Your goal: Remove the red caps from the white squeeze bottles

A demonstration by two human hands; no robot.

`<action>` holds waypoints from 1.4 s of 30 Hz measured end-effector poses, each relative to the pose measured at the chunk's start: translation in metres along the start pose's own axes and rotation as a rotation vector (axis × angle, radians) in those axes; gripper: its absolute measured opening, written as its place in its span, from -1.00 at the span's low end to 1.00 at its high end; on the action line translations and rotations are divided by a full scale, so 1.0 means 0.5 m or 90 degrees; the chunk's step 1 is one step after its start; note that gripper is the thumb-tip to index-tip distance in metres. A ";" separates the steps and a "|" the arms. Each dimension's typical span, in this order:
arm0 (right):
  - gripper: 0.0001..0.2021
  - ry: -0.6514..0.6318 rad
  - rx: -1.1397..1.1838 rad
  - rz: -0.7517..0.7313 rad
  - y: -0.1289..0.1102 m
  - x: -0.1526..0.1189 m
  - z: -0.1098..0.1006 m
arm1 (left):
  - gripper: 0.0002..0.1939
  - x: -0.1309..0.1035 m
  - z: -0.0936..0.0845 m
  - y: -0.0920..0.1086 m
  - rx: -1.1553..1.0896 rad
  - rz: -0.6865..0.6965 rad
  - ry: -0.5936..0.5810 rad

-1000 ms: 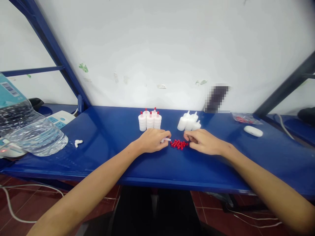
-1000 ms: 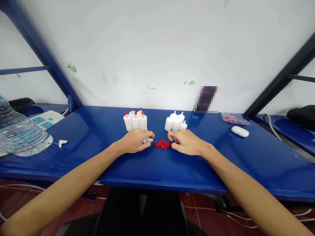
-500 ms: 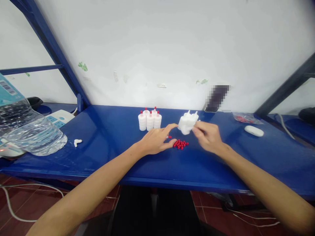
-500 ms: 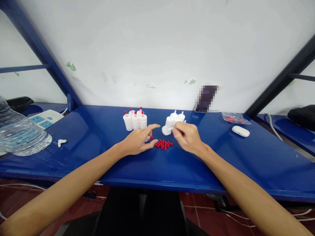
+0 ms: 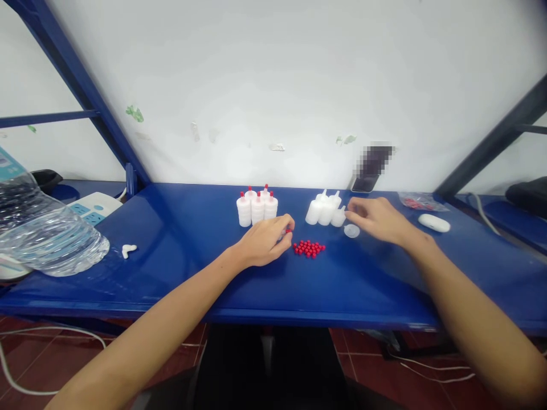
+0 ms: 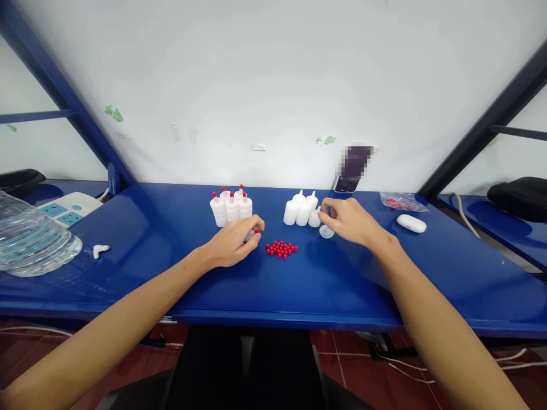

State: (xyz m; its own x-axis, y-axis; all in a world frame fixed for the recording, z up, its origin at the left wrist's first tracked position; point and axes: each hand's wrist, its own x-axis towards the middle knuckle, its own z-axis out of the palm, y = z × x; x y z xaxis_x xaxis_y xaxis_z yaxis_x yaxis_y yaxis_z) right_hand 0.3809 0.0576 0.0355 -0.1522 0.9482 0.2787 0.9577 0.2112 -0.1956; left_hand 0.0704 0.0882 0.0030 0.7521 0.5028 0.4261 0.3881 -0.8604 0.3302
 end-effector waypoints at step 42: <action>-0.83 0.261 0.192 -0.263 -0.075 -0.014 0.078 | -0.69 0.005 0.010 0.009 0.101 0.142 0.183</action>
State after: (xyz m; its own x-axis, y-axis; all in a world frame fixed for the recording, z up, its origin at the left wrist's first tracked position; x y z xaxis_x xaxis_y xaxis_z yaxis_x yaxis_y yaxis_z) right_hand 0.3364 0.0521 0.0040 -0.3298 0.6202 0.7118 0.7206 0.6525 -0.2347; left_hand 0.0768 0.0853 0.0012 0.6563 0.2852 0.6985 0.3264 -0.9420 0.0779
